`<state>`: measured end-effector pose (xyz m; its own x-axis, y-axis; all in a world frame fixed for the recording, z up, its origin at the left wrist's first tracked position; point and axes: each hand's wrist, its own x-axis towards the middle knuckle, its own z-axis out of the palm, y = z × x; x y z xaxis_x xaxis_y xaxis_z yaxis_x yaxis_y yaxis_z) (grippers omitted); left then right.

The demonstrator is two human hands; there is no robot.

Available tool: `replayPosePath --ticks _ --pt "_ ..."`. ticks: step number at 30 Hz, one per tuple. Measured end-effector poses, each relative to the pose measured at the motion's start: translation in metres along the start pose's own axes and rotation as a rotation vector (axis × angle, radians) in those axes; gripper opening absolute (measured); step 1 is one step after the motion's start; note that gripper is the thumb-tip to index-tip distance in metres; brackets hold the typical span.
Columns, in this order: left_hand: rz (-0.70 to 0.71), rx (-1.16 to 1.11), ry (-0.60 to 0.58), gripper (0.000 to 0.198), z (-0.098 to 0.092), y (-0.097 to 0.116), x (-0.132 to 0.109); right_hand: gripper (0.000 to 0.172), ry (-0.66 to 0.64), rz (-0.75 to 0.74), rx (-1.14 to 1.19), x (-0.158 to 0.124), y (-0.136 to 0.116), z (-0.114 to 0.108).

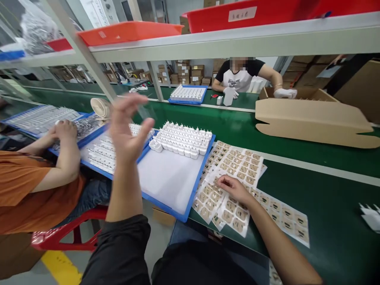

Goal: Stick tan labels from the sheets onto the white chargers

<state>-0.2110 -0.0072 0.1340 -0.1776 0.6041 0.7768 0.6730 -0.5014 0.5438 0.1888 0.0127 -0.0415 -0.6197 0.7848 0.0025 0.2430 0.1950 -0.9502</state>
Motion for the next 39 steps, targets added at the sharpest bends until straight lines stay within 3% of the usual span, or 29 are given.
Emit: replayPosePath --ticks 4,8,11,15,18,21,23,25,28,31,35,39 --pt "-0.256 0.438 -0.161 0.034 0.044 -0.062 -0.029 0.04 0.026 0.028 0.03 0.002 0.006 -0.001" --pt "-0.424 0.586 -0.27 0.039 0.055 -0.109 -0.066 0.039 0.031 0.05 0.065 0.004 0.01 0.0" --pt "-0.446 0.638 -0.333 0.042 0.053 -0.123 -0.078 0.039 0.041 0.057 0.096 0.005 0.011 0.0" --pt "-0.418 0.656 -0.375 0.042 0.049 -0.123 -0.078 0.039 0.041 0.07 0.104 0.005 0.01 0.0" --pt "-0.397 0.642 -0.355 0.04 0.046 -0.113 -0.077 0.038 0.064 0.046 0.099 0.005 0.01 0.0" --pt "-0.39 0.593 -0.279 0.041 0.05 -0.088 -0.077 0.037 0.104 0.018 0.131 0.004 0.008 -0.001" --pt "-0.444 0.378 -0.199 0.045 0.061 -0.06 -0.077 0.036 0.128 0.04 0.195 0.004 0.006 -0.001" --pt "-0.551 -0.033 -0.193 0.054 0.08 -0.026 -0.079 0.034 0.167 0.072 0.312 0.003 0.003 -0.002" --pt "-0.699 -0.534 -0.328 0.063 0.119 0.026 -0.087 0.035 0.251 0.068 0.484 0.001 -0.005 -0.004" --pt "-0.857 -0.787 -0.524 0.066 0.155 0.06 -0.098 0.041 0.315 0.04 0.549 -0.004 -0.014 -0.008" --pt "-1.046 -0.981 -0.662 0.066 0.187 0.073 -0.117 0.04 0.328 -0.03 0.616 -0.012 -0.027 -0.013" --pt "-1.034 -1.077 -0.751 0.06 0.197 0.067 -0.136 0.033 0.3 -0.074 0.663 -0.016 -0.034 -0.011"
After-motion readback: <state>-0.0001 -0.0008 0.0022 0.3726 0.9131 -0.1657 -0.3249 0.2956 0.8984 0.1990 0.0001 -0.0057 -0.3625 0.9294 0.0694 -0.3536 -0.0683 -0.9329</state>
